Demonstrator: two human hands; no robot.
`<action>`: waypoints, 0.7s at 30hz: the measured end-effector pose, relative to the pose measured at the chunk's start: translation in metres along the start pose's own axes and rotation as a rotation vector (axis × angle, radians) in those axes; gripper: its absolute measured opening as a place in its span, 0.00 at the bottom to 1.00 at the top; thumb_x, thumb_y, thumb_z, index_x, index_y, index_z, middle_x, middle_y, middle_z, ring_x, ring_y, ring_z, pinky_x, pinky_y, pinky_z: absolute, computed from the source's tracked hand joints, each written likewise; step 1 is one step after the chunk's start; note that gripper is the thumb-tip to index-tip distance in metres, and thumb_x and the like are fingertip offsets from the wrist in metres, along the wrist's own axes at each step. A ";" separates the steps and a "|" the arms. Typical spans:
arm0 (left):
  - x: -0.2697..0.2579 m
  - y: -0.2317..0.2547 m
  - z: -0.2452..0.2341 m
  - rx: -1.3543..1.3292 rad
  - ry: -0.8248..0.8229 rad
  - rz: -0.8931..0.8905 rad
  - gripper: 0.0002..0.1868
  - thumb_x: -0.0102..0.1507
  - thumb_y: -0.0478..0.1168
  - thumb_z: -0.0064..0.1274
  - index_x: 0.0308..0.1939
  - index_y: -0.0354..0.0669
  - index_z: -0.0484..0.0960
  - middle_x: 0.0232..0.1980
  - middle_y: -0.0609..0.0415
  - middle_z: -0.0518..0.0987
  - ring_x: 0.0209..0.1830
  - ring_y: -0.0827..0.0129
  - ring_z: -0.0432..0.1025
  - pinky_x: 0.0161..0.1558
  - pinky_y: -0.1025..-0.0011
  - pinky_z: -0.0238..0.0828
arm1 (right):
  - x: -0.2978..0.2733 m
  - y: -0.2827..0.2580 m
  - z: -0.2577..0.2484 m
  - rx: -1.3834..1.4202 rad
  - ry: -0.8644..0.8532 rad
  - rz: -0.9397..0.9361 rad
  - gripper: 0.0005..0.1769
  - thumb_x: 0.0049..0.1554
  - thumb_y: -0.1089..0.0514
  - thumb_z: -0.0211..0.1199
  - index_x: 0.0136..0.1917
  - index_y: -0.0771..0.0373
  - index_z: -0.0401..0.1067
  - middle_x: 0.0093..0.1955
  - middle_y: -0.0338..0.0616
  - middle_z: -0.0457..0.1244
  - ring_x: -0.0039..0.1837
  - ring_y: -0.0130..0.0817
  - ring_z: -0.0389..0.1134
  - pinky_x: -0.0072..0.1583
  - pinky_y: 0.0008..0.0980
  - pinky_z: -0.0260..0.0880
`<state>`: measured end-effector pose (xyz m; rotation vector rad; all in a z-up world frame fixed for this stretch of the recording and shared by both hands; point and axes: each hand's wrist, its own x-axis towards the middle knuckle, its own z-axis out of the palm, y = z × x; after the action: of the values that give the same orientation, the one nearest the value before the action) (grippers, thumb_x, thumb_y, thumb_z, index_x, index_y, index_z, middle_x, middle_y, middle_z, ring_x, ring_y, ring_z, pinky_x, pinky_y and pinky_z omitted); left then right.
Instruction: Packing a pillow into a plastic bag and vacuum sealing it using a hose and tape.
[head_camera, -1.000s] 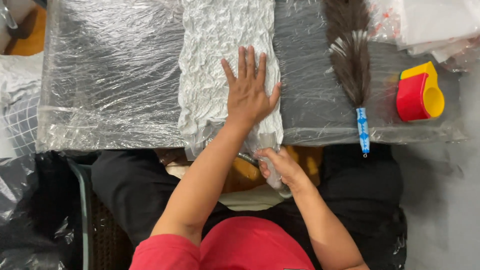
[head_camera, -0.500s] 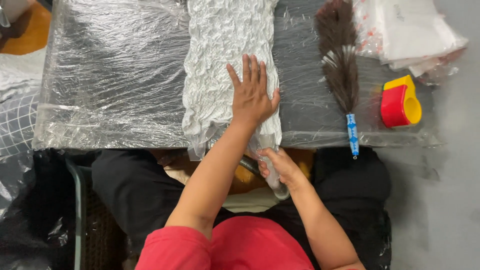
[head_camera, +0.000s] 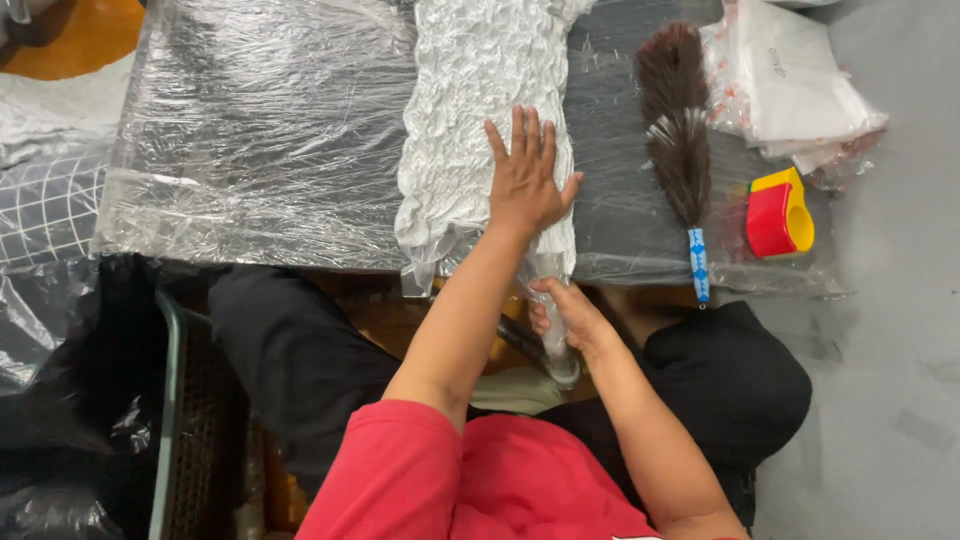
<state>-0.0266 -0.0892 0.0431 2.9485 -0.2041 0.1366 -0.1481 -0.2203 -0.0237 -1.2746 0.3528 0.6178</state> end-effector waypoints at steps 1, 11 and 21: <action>0.001 -0.001 0.000 -0.005 -0.032 -0.001 0.47 0.66 0.70 0.23 0.79 0.41 0.56 0.83 0.39 0.50 0.84 0.47 0.31 0.75 0.34 0.11 | 0.002 0.002 0.000 0.005 0.000 -0.001 0.13 0.57 0.57 0.64 0.38 0.67 0.66 0.26 0.42 0.53 0.22 0.32 0.55 0.29 0.37 0.62; 0.032 -0.020 0.020 -0.395 -0.126 -0.014 0.56 0.61 0.82 0.28 0.80 0.47 0.56 0.84 0.45 0.47 0.85 0.54 0.33 0.79 0.40 0.11 | 0.000 0.002 0.001 0.025 0.034 -0.004 0.12 0.55 0.57 0.64 0.36 0.66 0.67 0.26 0.42 0.53 0.23 0.32 0.57 0.29 0.36 0.62; -0.035 -0.166 0.042 -0.412 0.630 -0.126 0.35 0.65 0.56 0.63 0.60 0.26 0.75 0.57 0.27 0.76 0.64 0.35 0.68 0.67 0.46 0.60 | -0.013 -0.004 0.007 0.052 0.081 0.005 0.13 0.54 0.56 0.66 0.38 0.67 0.67 0.26 0.44 0.55 0.23 0.33 0.59 0.29 0.38 0.63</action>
<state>-0.0341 0.0694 -0.0304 2.3601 0.0421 0.8682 -0.1559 -0.2174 -0.0112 -1.2512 0.4367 0.5588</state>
